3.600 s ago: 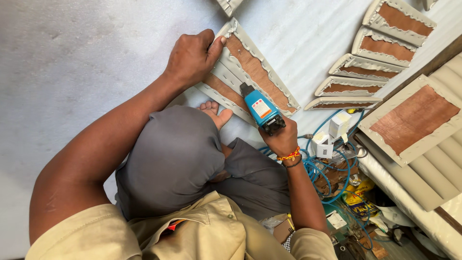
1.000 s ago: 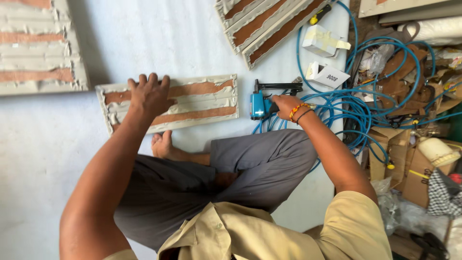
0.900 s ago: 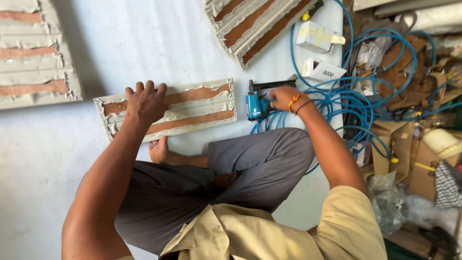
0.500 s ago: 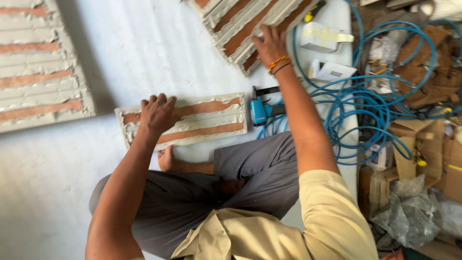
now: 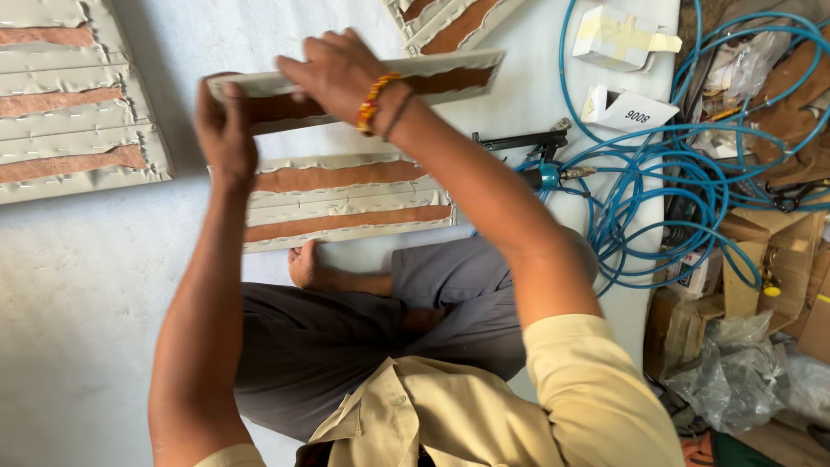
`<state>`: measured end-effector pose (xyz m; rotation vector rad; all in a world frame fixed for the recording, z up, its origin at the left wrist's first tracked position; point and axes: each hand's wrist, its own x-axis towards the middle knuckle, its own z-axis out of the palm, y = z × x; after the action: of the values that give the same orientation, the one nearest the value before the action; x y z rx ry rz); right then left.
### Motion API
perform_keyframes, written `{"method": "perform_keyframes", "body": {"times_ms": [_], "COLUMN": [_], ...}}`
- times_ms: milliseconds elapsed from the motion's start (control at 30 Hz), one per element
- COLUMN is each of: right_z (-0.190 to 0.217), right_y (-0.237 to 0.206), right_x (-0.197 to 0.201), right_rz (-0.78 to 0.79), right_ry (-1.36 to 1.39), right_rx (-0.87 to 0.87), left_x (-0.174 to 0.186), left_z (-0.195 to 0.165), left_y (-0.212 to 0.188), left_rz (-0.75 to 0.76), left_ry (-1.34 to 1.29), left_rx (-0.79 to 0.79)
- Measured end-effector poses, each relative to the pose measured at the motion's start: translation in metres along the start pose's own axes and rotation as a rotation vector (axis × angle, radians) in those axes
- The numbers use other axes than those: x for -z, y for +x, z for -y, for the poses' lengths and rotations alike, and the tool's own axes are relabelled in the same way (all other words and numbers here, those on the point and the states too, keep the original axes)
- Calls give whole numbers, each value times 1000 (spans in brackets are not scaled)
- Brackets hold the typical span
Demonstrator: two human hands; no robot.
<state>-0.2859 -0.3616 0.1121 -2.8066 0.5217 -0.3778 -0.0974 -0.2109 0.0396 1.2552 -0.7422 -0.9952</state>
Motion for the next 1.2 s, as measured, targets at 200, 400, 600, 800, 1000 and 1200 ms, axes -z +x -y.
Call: {"method": "perform_keyframes", "body": {"times_ms": [200,400,600,800,1000,1200], "right_z": [-54,-111,-94,-88,-89,-96], "right_y": [-81,-204,-214,-213,-227,-236], "right_x": [-9,4,-21,-13,-23,-31], "right_rz": [-52,113,25,111,42,64], "right_ry": [160,62,346,614,506,520], "right_rx": [-245,-505,-748,-957,-844,-893], "left_x": [72,56,-3,-93,-132,-131], "left_z": [23,7,-9,16,32,40], "left_y": [15,3,7,7,-8,-7], "left_rz": [-5,35,523,736,673,649], "left_ry": [197,1249,1564,1404,1456,1478], "left_rx": [276,233,-222,-328,-518,-549]}}
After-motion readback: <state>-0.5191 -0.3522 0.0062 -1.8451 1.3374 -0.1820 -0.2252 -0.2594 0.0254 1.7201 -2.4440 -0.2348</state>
